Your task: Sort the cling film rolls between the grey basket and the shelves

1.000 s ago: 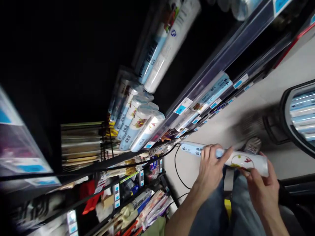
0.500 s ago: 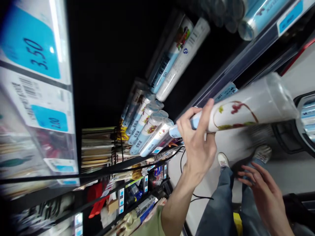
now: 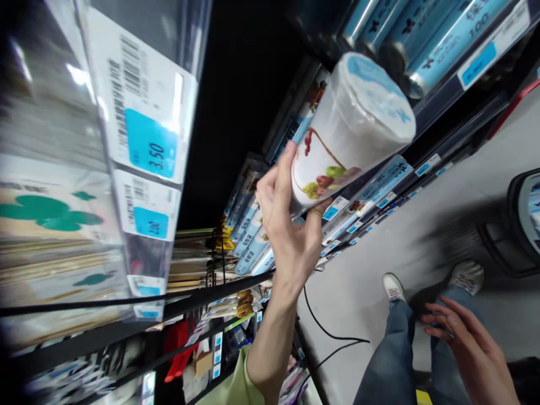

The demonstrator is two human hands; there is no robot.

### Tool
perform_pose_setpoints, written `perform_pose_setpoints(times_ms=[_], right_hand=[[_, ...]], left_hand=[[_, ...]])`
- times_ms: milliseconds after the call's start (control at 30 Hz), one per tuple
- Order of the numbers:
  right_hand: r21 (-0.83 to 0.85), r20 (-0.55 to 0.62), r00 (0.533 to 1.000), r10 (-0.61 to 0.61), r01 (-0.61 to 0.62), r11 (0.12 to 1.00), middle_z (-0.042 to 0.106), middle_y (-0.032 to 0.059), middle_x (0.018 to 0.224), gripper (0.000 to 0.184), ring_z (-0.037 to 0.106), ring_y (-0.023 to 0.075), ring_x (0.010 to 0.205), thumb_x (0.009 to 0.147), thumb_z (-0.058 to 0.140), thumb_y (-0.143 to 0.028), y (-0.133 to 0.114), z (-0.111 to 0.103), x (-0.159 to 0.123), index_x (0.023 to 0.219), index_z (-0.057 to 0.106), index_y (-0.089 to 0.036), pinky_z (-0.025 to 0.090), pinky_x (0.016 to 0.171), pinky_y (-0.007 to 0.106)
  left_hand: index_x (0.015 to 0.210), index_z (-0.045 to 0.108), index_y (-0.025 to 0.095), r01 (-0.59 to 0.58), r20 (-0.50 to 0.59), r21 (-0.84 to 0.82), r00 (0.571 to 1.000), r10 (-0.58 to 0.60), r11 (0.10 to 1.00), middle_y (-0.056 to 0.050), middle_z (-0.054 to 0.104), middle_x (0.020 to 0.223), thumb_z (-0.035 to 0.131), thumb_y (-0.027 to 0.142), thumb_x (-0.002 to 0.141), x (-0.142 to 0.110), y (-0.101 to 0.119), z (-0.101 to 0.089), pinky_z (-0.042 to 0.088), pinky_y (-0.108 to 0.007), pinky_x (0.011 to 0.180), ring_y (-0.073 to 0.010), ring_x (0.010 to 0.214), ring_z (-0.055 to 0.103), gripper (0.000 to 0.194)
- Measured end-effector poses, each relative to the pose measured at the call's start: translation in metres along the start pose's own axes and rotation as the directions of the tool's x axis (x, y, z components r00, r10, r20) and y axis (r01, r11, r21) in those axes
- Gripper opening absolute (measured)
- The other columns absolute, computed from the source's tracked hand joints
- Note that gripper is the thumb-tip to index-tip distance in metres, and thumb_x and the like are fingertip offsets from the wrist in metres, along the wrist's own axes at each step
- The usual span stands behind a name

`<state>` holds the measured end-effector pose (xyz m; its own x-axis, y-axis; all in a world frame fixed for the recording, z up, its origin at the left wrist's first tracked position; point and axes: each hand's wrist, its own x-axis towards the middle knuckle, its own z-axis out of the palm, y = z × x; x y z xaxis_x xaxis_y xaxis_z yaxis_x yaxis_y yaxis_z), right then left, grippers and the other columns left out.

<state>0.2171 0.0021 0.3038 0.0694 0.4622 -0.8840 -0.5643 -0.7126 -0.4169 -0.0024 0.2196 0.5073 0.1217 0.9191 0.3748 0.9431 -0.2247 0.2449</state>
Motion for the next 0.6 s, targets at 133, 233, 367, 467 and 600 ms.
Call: perform_pose_setpoints(times_ms=[133,233,367,467,600], right_hand=[[-0.028,0.019,1.000,0.002,-0.001,1.000,0.083,0.0126,0.106,0.054,0.079,0.0301,0.085,0.059,0.099,-0.060,0.006,-0.002,0.002,0.103,0.087,-0.031,0.069,0.061,0.030],[-0.049,0.042,0.999,0.008,-0.006,0.999,0.083,0.0130,0.106,0.053,0.079,0.0311,0.087,0.060,0.099,-0.060,0.009,-0.004,0.004,0.103,0.087,-0.032,0.069,0.062,0.031],[-0.088,0.046,0.999,0.006,-0.002,0.996,0.083,0.0136,0.106,0.053,0.079,0.0329,0.087,0.057,0.098,-0.061,0.012,-0.006,0.006,0.101,0.088,-0.033,0.069,0.061,0.032],[-0.116,0.045,0.999,0.005,0.001,0.993,0.084,0.0132,0.106,0.053,0.080,0.0335,0.087,0.056,0.098,-0.062,0.010,-0.004,0.004,0.100,0.088,-0.033,0.069,0.062,0.033],[-0.124,0.027,0.998,0.052,-0.048,0.991,0.085,0.0135,0.103,0.054,0.080,0.0338,0.084,0.053,0.098,-0.063,0.002,0.002,0.000,0.095,0.088,-0.031,0.069,0.060,0.035]], left_hand=[[0.164,0.049,0.036,0.004,-0.068,0.054,0.998,-0.001,0.999,-0.010,0.058,0.144,0.052,0.012,0.100,0.007,-0.013,-0.002,0.043,-0.048,0.124,-0.0294,0.140,0.053,0.068],[0.158,0.055,0.038,0.036,-0.103,0.082,0.994,-0.028,0.996,-0.008,0.057,0.149,0.054,0.013,0.098,0.009,-0.029,-0.002,0.041,-0.051,0.126,-0.0300,0.142,0.050,0.065],[0.156,0.060,0.031,0.073,-0.092,0.151,0.994,-0.059,0.986,-0.010,0.059,0.153,0.054,0.010,0.097,0.014,-0.055,-0.002,0.039,-0.052,0.128,-0.0305,0.146,0.050,0.064],[0.155,0.062,0.026,0.148,-0.088,0.243,0.988,-0.130,0.959,-0.010,0.062,0.156,0.059,0.010,0.094,0.020,-0.086,-0.006,0.037,-0.046,0.131,-0.0300,0.152,0.049,0.063],[0.145,0.067,0.016,0.333,-0.102,0.295,0.943,-0.316,0.896,-0.016,0.068,0.151,0.063,0.017,0.096,0.027,-0.140,-0.023,0.035,-0.050,0.133,-0.0353,0.156,0.047,0.050]])
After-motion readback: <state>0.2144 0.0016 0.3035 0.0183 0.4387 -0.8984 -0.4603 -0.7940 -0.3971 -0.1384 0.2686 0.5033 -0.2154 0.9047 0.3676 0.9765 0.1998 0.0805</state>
